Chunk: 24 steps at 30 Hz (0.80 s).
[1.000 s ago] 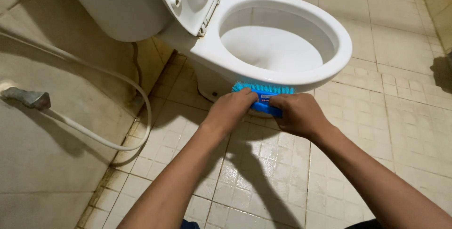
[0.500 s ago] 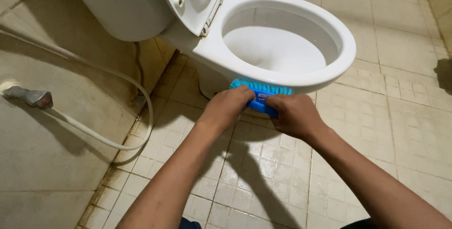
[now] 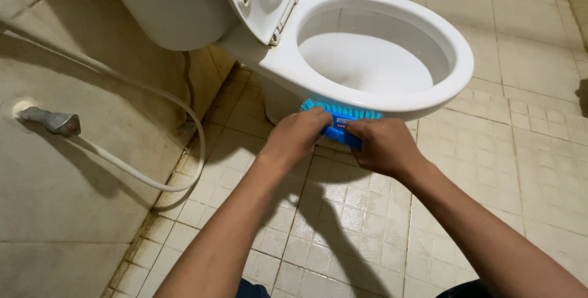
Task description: The person scrubs the inside of the toilet bowl and the exterior base using a blue brush. They move around the toilet to clean different sides of the base.
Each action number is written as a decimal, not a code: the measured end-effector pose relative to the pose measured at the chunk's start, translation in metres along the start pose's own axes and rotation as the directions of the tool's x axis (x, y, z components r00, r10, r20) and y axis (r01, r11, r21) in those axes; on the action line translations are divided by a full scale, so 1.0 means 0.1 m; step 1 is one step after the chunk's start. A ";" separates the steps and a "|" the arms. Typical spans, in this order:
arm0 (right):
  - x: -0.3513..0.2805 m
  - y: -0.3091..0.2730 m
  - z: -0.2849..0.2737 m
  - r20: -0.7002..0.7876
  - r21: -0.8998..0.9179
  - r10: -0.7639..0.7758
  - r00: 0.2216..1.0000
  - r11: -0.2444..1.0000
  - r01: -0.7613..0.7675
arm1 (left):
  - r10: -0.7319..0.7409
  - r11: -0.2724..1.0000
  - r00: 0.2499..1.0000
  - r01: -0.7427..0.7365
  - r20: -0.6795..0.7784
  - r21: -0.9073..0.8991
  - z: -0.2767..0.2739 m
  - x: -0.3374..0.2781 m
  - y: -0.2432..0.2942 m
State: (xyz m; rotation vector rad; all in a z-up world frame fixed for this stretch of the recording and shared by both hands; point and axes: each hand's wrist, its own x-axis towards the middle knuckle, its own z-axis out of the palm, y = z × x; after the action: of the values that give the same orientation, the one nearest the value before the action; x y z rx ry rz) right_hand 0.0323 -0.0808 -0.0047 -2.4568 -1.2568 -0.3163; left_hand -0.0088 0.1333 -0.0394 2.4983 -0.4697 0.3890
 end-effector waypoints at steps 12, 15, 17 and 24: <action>0.07 -0.03 0.03 0.002 0.019 -0.003 1.000 1.000 0.003 | -0.026 1.000 0.999 0.026 -0.022 0.007 -0.03 0.02 -0.08; 0.06 -0.02 -0.03 0.014 0.023 0.017 1.000 1.000 -0.017 | -0.013 1.000 0.999 0.013 -0.030 0.004 -0.06 0.02 -0.02; 0.06 -0.04 -0.07 -0.006 0.022 0.028 1.000 0.999 -0.027 | -0.005 1.000 0.999 0.005 -0.034 0.004 -0.06 0.04 -0.01; 0.13 -0.06 0.07 -0.009 0.024 0.016 1.000 1.000 -0.016 | -0.017 0.999 0.997 0.015 -0.079 -0.029 -0.10 0.00 -0.12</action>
State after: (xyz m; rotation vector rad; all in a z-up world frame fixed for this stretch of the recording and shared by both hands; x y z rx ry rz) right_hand 0.0349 -0.0651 -0.0052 -2.4408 -1.2298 -0.3066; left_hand -0.0059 0.1484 -0.0373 2.4473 -0.4205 0.4698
